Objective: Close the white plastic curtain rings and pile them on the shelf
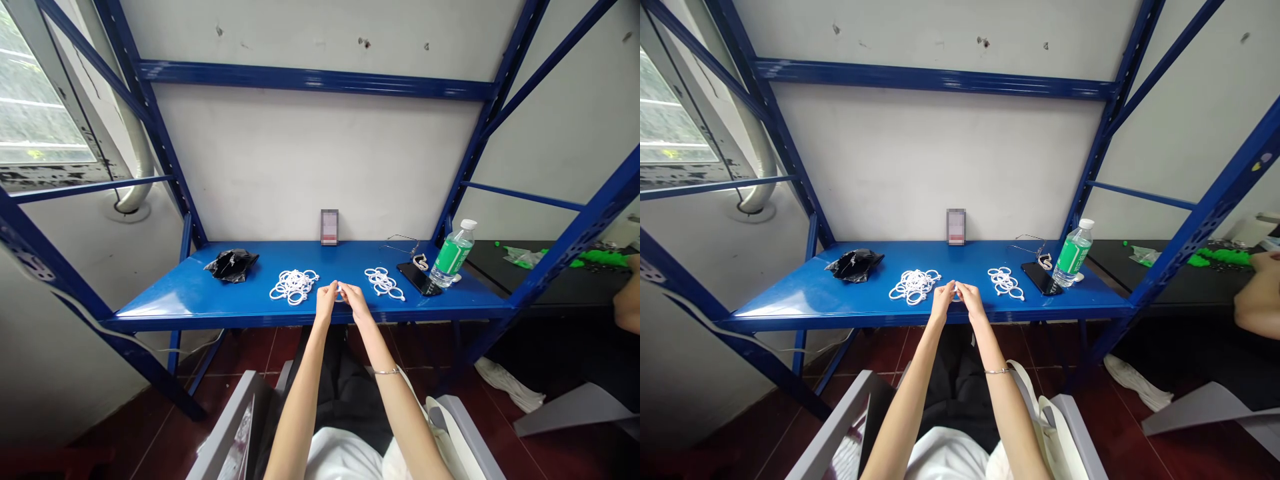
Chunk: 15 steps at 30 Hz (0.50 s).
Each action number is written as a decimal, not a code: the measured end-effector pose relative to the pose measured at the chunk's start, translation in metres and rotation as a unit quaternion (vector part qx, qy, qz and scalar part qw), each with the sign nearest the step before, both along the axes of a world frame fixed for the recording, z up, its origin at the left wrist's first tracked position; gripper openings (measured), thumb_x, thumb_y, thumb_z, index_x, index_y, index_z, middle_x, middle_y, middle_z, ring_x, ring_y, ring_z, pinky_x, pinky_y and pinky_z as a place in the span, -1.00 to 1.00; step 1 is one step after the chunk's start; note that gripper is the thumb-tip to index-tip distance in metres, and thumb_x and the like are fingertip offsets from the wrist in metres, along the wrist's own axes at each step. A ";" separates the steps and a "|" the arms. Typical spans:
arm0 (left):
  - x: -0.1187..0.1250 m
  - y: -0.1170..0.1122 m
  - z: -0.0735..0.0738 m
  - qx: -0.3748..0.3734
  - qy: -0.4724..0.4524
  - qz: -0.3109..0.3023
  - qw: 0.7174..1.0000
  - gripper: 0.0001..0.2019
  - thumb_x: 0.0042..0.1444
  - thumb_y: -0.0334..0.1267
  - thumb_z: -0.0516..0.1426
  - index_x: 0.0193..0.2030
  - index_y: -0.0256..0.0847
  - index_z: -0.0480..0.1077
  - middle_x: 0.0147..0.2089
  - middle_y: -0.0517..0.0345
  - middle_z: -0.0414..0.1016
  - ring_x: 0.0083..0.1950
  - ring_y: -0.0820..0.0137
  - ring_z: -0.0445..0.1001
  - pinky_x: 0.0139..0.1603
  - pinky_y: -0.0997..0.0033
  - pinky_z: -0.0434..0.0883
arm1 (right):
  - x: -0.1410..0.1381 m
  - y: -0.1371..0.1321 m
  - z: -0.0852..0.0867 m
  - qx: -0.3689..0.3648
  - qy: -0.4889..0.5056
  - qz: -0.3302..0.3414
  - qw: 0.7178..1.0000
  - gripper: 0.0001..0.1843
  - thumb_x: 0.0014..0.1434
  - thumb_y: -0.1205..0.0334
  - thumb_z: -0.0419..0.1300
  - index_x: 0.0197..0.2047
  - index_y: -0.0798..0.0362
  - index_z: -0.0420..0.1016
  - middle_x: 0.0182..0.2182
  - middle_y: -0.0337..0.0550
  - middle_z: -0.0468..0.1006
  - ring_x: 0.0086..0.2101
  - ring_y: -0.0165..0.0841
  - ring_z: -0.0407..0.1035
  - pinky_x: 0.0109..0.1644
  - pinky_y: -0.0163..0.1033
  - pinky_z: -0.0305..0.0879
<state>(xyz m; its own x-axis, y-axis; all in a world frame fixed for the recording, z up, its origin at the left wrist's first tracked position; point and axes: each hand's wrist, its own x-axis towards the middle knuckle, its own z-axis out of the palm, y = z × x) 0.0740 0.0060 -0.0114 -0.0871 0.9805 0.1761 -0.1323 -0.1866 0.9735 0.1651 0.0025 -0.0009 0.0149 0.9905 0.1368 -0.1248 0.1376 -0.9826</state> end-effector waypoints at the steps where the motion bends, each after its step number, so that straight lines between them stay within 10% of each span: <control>1: 0.001 0.000 0.001 -0.004 -0.014 -0.007 1.000 -0.45 -0.02 0.21 0.06 -0.68 -0.16 -0.06 -0.68 0.36 -0.15 -0.62 0.60 -0.14 -0.58 0.47 -0.09 | 0.001 0.000 0.001 -0.002 0.002 -0.002 1.000 -0.44 -0.20 -0.30 0.26 -0.63 0.04 0.22 -0.66 -0.33 0.15 -0.60 -0.50 -0.02 -0.55 -0.32 -0.14; 15: 0.008 -0.002 0.006 -0.019 -0.112 -0.027 0.993 -0.51 -0.07 0.12 0.09 -0.63 -0.14 -0.08 -0.66 0.41 -0.22 -0.61 0.61 -0.21 -0.57 0.49 -0.10 | 0.008 0.001 0.004 0.011 0.046 0.038 0.998 -0.39 -0.13 -0.28 0.24 -0.67 -0.01 0.02 -0.72 -0.43 -0.07 -0.65 -0.54 -0.19 -0.56 -0.30 -0.18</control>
